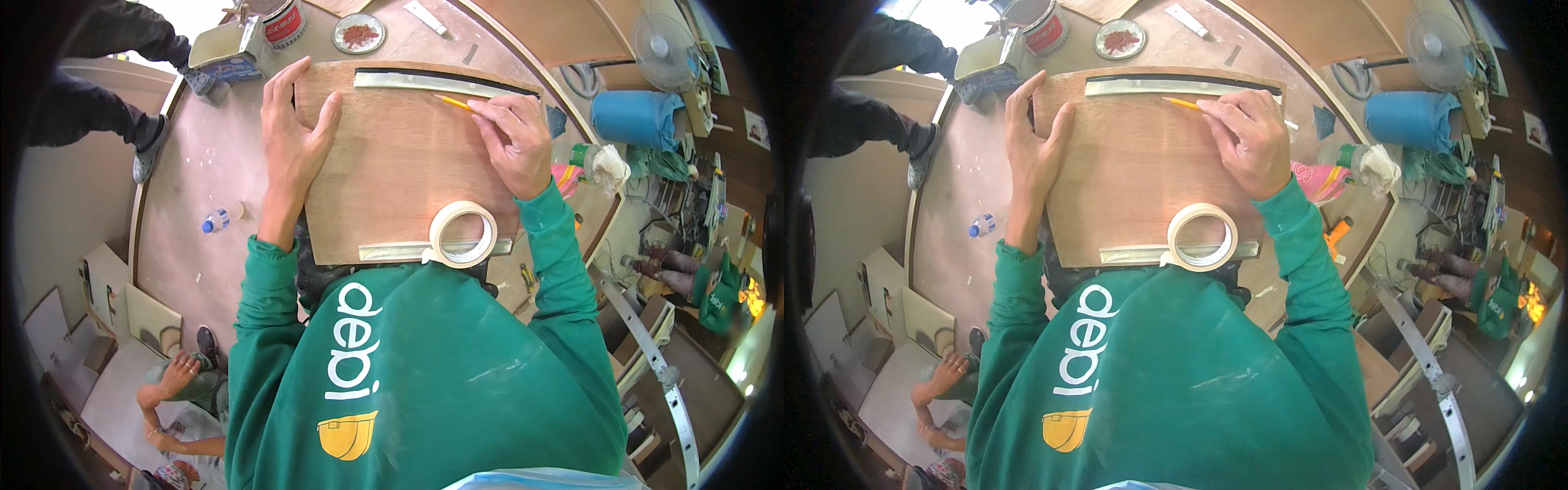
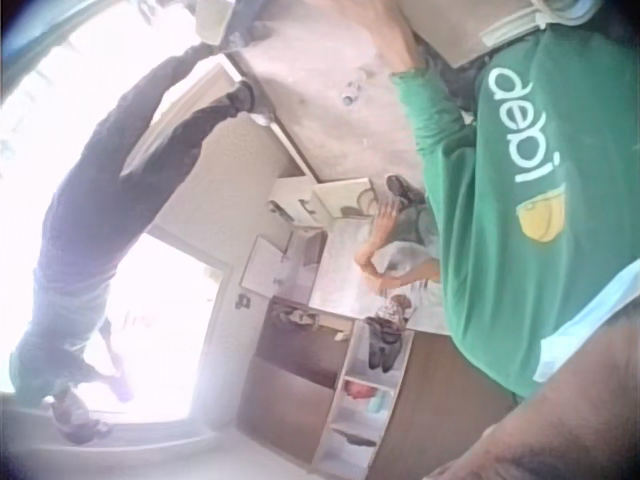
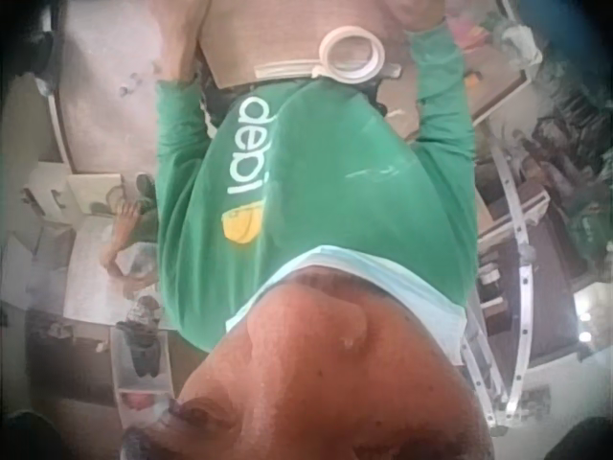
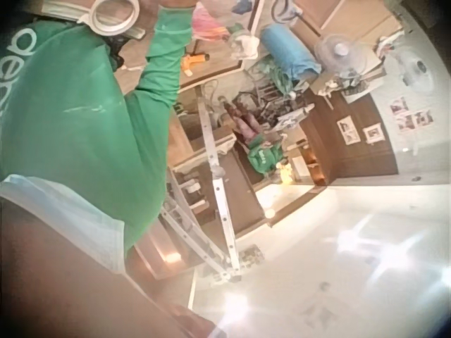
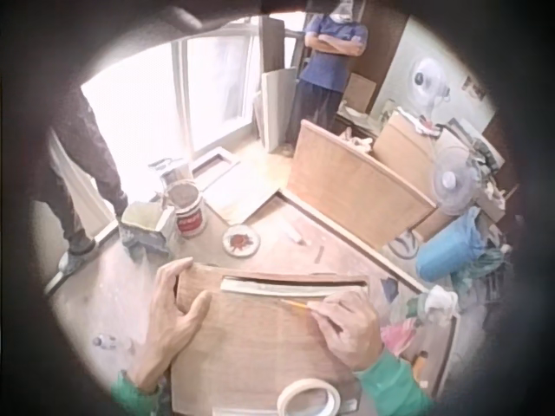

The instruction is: The person applies adhesive edge banding to a wooden board. They peel the backing from the banding, align it along the board's edge, and press it down. They use a pencil to mark the board and a roll of tape to secure the banding in place.

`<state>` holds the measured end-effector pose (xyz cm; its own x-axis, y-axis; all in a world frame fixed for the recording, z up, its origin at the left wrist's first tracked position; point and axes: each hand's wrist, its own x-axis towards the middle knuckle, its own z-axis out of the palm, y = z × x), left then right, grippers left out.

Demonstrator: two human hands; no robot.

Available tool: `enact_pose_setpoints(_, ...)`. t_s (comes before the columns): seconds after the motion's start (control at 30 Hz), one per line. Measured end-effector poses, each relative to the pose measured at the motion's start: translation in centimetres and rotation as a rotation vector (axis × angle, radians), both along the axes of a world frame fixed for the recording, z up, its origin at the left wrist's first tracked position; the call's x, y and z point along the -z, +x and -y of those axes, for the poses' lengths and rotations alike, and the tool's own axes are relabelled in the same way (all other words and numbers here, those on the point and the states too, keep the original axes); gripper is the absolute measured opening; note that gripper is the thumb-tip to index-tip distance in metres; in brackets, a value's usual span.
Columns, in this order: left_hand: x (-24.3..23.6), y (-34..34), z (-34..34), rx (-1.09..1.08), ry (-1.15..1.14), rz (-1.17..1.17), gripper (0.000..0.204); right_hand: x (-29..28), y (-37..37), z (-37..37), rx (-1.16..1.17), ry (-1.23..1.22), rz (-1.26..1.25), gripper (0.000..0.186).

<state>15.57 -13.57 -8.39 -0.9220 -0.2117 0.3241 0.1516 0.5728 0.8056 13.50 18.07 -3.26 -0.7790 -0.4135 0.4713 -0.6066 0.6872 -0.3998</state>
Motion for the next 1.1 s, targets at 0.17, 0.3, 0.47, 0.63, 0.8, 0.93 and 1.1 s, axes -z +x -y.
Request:
enact_pose_setpoints(0.17, 0.5, -0.3, 0.0, -0.016, 0.022, -0.010, 0.059, 0.1, -0.3, 2.8, -0.090, -0.042, 0.059, 0.033)
enact_pose_setpoints(0.3, 0.7, -0.5, -0.1, -0.022, 0.036, -0.023, 0.059, 0.5, -1.4, 4.9, -0.160, -0.006, -0.005, 0.031)
enact_pose_setpoints(0.47, 0.9, -0.6, 0.1, -0.034, 0.023, -0.035, 0.059, 0.6, -2.2, 6.6, -0.203, 0.035, -0.022, 0.029)
enact_pose_setpoints(0.63, 0.5, -0.4, 0.1, -0.036, -0.014, -0.023, 0.056, 0.5, -2.5, 7.2, -0.210, 0.053, -0.025, 0.031)
enact_pose_setpoints(0.8, 1.0, -0.6, 0.2, -0.039, 0.001, -0.045, 0.058, 0.7, -2.6, 6.8, -0.159, 0.047, 0.010, 0.024)
enact_pose_setpoints(0.93, 1.1, -0.7, 0.1, -0.038, 0.041, -0.046, 0.059, 0.2, -2.6, 5.8, -0.127, 0.036, 0.054, 0.024)
enact_pose_setpoints(1.1, 0.8, -0.6, 0.1, -0.039, 0.011, -0.035, 0.057, -0.4, -2.4, 4.4, -0.070, 0.017, 0.122, 0.023)
